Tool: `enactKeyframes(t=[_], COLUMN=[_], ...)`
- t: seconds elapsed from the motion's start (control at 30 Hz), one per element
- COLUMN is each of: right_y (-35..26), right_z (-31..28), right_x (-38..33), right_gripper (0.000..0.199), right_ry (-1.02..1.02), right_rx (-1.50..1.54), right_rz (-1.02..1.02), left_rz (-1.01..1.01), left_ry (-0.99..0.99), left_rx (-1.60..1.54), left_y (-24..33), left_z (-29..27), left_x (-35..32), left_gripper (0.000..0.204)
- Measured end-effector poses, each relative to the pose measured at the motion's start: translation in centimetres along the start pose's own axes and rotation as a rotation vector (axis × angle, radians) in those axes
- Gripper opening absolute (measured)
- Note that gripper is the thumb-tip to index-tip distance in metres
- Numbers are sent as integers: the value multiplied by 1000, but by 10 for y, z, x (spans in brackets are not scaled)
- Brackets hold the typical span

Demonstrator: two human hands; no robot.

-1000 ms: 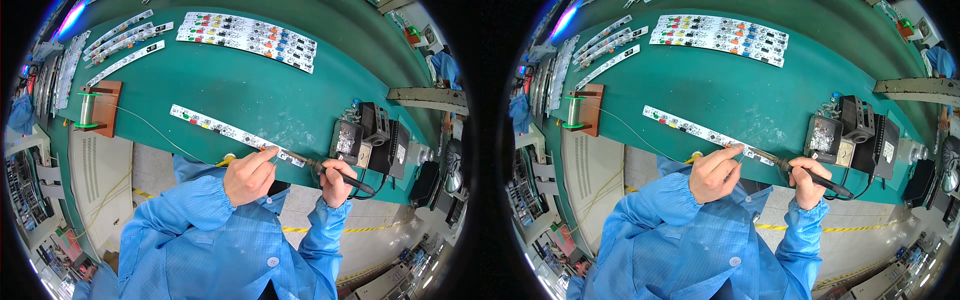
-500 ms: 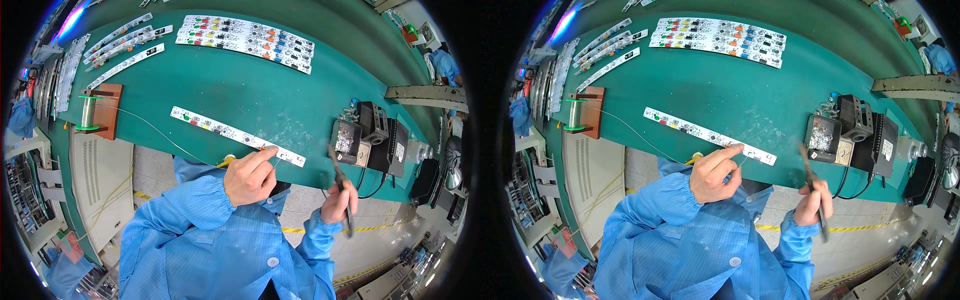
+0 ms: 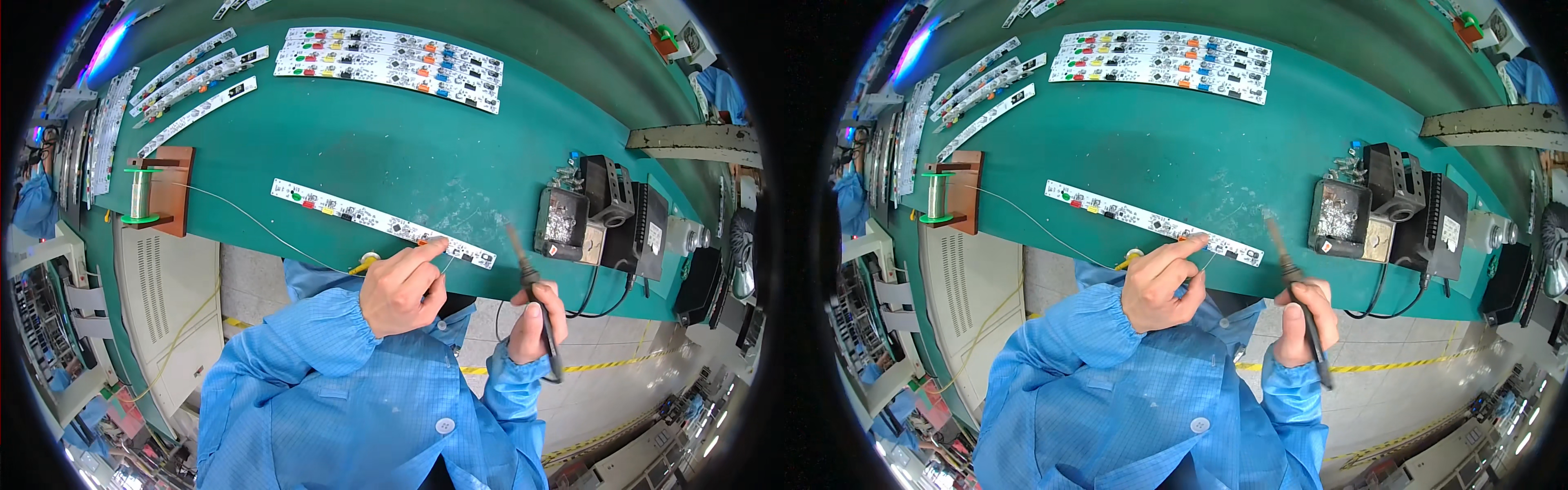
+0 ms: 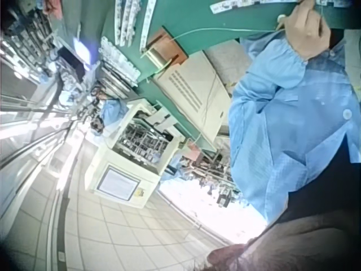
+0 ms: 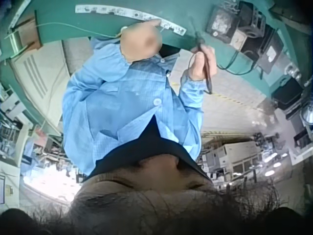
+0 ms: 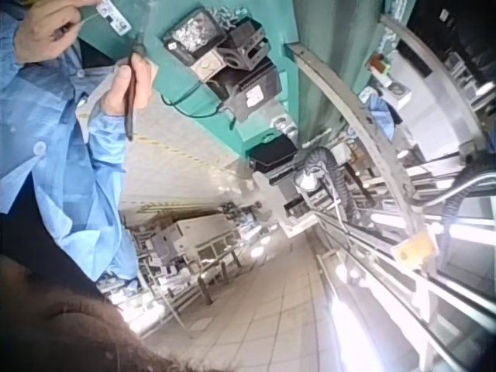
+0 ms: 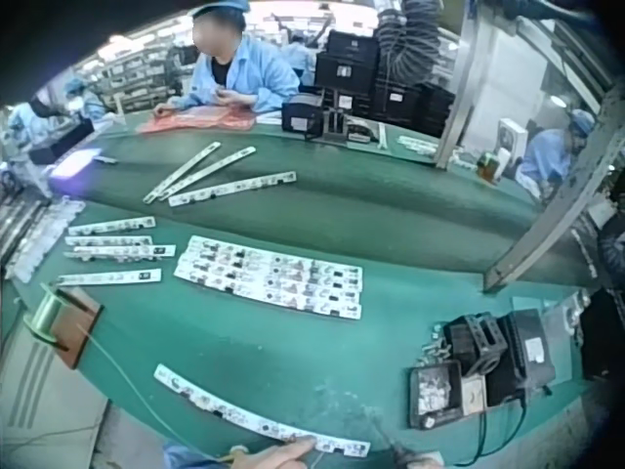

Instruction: The recorder is soldering components onto a strip of circuit boards using a soldering iron and wire.

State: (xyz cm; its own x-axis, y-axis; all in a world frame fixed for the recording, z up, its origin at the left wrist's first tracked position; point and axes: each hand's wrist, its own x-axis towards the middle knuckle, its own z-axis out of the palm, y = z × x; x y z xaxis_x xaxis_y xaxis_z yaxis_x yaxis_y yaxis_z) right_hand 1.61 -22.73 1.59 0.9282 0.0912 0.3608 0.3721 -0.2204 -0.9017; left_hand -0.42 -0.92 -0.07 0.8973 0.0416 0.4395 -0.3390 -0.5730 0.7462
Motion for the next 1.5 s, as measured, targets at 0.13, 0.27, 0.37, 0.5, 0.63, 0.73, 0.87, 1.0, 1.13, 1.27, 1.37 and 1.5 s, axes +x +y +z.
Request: enactKeyframes(t=[0.13,0.27,0.37,0.5,0.63,0.73,0.87,1.0,1.13,1.27,1.37,1.5], right_y=[-6,-2,-2,-6,-8,-7,-6,-5,-4,-6,-7,0], right_z=[0,3,3,3,4,3,4,5,3,6,9,1], right_x=[16,22,23,24,24,26,27,28,29,30,32,22], right_gripper=[20,20,19,20,19,18,18,18,17,17,18,17], right_ry=[-115,-165,-165,-119,-37,-40,-28,-18,-4,-4,-8,28], right_rx=[188,162,149,184,229,230,244,259,259,276,278,290], right_rz=[151,134,191,295,408,398,415,429,442,454,431,417], left_rz=[-19,-22,-21,-4,-1,-3,-3,-12,-12,-25,-41,-25], left_ry=[4,6,5,9,9,4,2,-4,-8,-17,-49,0], left_rx=[-18,-11,2,19,27,22,10,11,11,20,51,1], left_y=[0,0,-1,-2,-3,-3,-2,-2,-2,1,2,0], left_z=[0,1,1,2,2,2,0,0,0,-3,-5,-3], left_x=[1,2,2,2,1,1,1,2,2,4,7,4], left_gripper=[15,15,15,14,11,10,10,10,9,9,9,10])
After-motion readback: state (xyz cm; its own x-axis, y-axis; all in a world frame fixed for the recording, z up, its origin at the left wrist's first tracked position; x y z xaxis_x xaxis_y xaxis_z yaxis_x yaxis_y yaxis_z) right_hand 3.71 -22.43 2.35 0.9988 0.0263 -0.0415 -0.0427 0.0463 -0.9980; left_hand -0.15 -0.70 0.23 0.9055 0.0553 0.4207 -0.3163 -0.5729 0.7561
